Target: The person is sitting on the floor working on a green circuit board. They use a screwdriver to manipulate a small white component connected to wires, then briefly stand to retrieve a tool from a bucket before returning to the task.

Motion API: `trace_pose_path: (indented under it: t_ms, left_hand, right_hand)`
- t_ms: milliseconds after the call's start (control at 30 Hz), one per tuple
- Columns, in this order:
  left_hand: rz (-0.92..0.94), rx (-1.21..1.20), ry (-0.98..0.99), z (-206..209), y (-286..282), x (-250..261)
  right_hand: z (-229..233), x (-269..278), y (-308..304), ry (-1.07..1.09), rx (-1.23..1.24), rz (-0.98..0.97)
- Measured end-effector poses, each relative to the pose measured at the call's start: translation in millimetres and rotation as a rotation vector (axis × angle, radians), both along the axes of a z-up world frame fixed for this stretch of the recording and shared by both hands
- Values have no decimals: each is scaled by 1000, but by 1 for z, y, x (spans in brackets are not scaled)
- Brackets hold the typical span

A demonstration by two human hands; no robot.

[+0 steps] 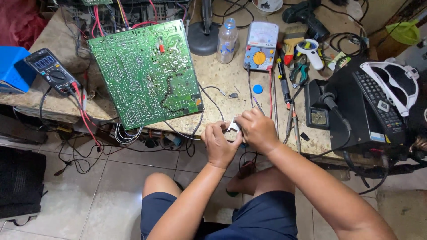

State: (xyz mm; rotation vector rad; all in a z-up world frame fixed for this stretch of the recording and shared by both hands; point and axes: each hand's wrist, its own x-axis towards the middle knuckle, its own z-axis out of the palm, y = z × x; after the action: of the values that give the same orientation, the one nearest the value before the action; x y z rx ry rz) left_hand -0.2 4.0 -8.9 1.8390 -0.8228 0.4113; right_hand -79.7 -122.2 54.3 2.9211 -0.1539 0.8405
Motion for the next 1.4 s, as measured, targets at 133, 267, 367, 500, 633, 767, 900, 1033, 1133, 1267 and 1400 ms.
trace_pose_path:
  t_ms: [133, 267, 367, 500, 633, 767, 900, 1033, 1133, 1267, 1400]
  left_hand:
    - [5, -8, -1, 1, -1, 2]
    - [1, -14, 4, 5, -1, 4]
    - [6, -12, 1, 4, 2, -1]
    - [6, -25, -19, 2, -2, 6]
    - [3, -27, -25, 1, -1, 4]
    - [21, -11, -36, 3, -1, 4]
    - [1, -1, -31, 3, -1, 6]
    - [-16, 35, -7, 13, 3, 4]
    - [-38, 152, -188, 25, 11, 10]
    - [-149, 83, -716, 72, 20, 26]
    - [-221, 263, -906, 82, 20, 48]
  right_hand:
    - [-1, -6, -10, 42, 23, -36]
    - [2, -2, -5, 38, 53, -27]
    - [-4, -8, -3, 69, 36, -44]
    - [3, -3, -3, 24, 13, -58]
    - [-6, -5, -5, 3, 23, -69]
    - [-5, -4, -10, 15, 28, -31]
    - [-1, -3, -5, -39, 8, -103]
    - [8, -17, -29, -96, 28, -256]
    - [19, -28, -38, -253, 205, -277]
    - [30, -39, -17, -344, 302, -231]
    - [6, -45, -16, -257, 336, -233]
